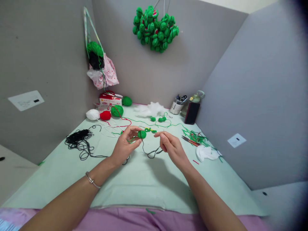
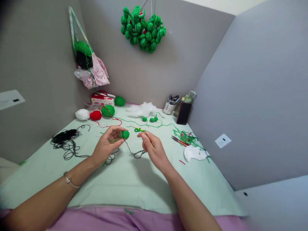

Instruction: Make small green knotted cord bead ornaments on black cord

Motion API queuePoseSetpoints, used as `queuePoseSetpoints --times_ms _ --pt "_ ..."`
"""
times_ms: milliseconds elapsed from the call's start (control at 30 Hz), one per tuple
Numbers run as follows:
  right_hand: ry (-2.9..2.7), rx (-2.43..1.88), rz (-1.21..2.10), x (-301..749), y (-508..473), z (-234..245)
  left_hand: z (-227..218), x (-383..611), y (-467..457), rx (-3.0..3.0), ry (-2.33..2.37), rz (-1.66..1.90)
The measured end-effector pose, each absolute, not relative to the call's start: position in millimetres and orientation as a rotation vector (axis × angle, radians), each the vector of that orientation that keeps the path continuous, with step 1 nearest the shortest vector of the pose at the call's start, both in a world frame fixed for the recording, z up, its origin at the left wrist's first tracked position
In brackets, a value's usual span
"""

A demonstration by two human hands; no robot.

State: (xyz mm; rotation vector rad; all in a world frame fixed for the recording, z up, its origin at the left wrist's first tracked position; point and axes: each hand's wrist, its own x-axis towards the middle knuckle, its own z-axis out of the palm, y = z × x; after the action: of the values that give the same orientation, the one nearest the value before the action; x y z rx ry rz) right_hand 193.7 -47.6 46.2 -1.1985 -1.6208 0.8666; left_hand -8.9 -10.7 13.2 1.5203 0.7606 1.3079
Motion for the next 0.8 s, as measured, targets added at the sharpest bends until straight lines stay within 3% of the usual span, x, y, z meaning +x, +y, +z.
queuePoseSetpoints --times_ms 133,233,367,567,800 --pt "-1.547 -1.054 1.272 194.5 -43.8 46.4 12.0 -8.4 -10.6 1.520 0.753 1.311" --pt "-1.515 -1.031 1.334 188.9 -45.0 45.2 11.5 -9.1 -9.9 1.532 0.764 1.296" --pt "-1.517 -1.101 1.236 183.5 -46.7 42.0 11.4 -10.4 -8.2 1.501 0.751 1.248" --pt "-1.636 -1.171 0.795 180.4 -46.6 32.2 8.0 -9.5 -5.8 1.313 0.692 1.146" --pt "-1.571 -1.112 0.898 175.7 -48.9 23.6 10.8 -6.2 -7.1 1.273 0.724 1.134"
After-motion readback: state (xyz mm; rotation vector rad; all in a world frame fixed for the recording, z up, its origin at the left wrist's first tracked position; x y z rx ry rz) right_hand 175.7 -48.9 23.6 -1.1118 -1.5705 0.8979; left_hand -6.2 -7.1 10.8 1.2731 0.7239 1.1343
